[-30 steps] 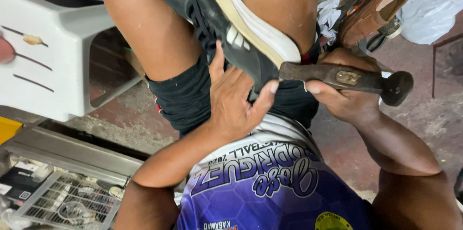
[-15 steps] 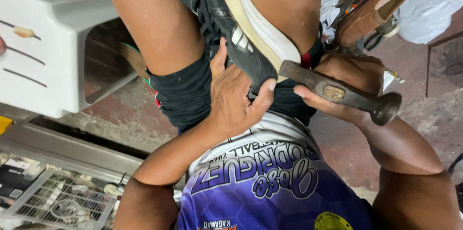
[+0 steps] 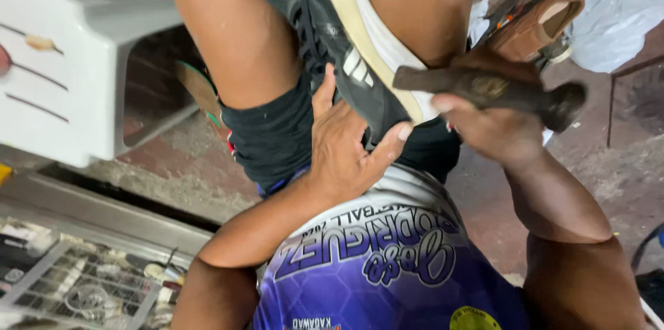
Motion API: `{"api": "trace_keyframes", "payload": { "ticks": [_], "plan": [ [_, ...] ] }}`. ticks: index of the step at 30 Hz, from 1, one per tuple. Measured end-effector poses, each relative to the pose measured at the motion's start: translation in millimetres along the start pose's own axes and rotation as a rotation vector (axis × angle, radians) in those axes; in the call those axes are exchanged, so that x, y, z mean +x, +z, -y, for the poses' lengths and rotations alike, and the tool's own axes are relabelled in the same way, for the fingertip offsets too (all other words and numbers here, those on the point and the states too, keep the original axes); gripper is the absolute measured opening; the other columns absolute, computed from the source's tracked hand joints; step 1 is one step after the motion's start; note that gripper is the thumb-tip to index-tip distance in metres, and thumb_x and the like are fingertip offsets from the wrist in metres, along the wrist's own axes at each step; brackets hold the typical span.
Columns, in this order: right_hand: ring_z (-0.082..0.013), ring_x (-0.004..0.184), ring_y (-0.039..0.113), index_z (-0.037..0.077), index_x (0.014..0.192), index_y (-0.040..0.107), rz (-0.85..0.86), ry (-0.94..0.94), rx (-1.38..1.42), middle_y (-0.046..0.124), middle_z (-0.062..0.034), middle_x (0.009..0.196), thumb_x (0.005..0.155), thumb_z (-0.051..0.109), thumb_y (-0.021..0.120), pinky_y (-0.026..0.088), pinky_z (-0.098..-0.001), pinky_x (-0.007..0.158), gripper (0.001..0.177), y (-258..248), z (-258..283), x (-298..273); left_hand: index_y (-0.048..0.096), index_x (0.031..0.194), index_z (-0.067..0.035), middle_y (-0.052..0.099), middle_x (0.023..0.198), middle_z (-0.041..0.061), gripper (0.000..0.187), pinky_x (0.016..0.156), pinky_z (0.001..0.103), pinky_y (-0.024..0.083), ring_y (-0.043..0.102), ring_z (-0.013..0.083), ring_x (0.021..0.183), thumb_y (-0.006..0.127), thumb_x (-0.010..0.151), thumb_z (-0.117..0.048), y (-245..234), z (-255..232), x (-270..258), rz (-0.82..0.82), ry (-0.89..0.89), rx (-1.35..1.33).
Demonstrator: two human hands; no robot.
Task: The person repairs a black sneaker by scraping the sole with a red tool, hammering the sole edge with a hammer, applying glue to the heel, and attaching a white rubber strip to the side of the shoe.
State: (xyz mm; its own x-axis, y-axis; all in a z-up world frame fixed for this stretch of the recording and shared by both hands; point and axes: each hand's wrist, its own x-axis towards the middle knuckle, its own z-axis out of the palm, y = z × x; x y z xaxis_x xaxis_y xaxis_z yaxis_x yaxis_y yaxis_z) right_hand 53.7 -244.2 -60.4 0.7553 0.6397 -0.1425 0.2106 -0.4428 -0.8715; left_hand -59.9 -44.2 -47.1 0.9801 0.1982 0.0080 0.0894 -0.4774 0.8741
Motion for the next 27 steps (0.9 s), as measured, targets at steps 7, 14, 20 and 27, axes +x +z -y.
{"api": "trace_keyframes", "payload": {
  "ticks": [7,14,20,27],
  "plan": [
    [-0.0138,0.071,0.062,0.004,0.099,0.065,-0.024,-0.023,0.079,0.066,-0.0030,0.086,0.100,0.033,0.075,0.048,-0.0284,0.064,0.031,-15,20,-35,0.065,0.123,-0.002,0.071,0.119,0.017,0.034,0.130,0.057,0.020,0.065,0.0356,0.126,0.071,0.094,-0.019,-4,0,-10,0.002,-0.014,-0.052],
    [-0.0246,0.074,0.064,0.003,0.098,0.067,-0.005,-0.152,-0.366,0.066,-0.0088,0.086,0.102,0.029,0.075,0.049,-0.0339,0.061,0.027,-2,23,-18,0.066,0.117,0.000,0.072,0.104,0.014,0.028,0.130,0.060,0.023,0.069,0.0331,0.107,0.070,0.096,-0.017,-3,10,1,0.039,0.008,0.004],
    [-0.0200,0.071,0.066,0.006,0.101,0.071,0.063,-0.150,-0.248,0.066,-0.0072,0.086,0.102,0.026,0.075,0.050,-0.0315,0.062,0.021,-1,40,10,0.064,0.115,-0.002,0.070,0.108,0.015,0.024,0.128,0.057,0.023,0.068,0.0357,0.113,0.068,0.096,-0.017,-4,18,1,-0.001,0.067,0.014],
    [-0.0158,0.071,0.064,0.002,0.099,0.067,0.070,-0.147,-0.135,0.066,-0.0063,0.085,0.101,0.015,0.081,0.048,-0.0270,0.062,0.020,11,39,40,0.065,0.115,-0.001,0.071,0.106,0.014,0.027,0.127,0.058,0.023,0.069,0.0329,0.107,0.068,0.095,-0.020,-3,18,2,0.019,0.030,-0.021]
  ]
}}
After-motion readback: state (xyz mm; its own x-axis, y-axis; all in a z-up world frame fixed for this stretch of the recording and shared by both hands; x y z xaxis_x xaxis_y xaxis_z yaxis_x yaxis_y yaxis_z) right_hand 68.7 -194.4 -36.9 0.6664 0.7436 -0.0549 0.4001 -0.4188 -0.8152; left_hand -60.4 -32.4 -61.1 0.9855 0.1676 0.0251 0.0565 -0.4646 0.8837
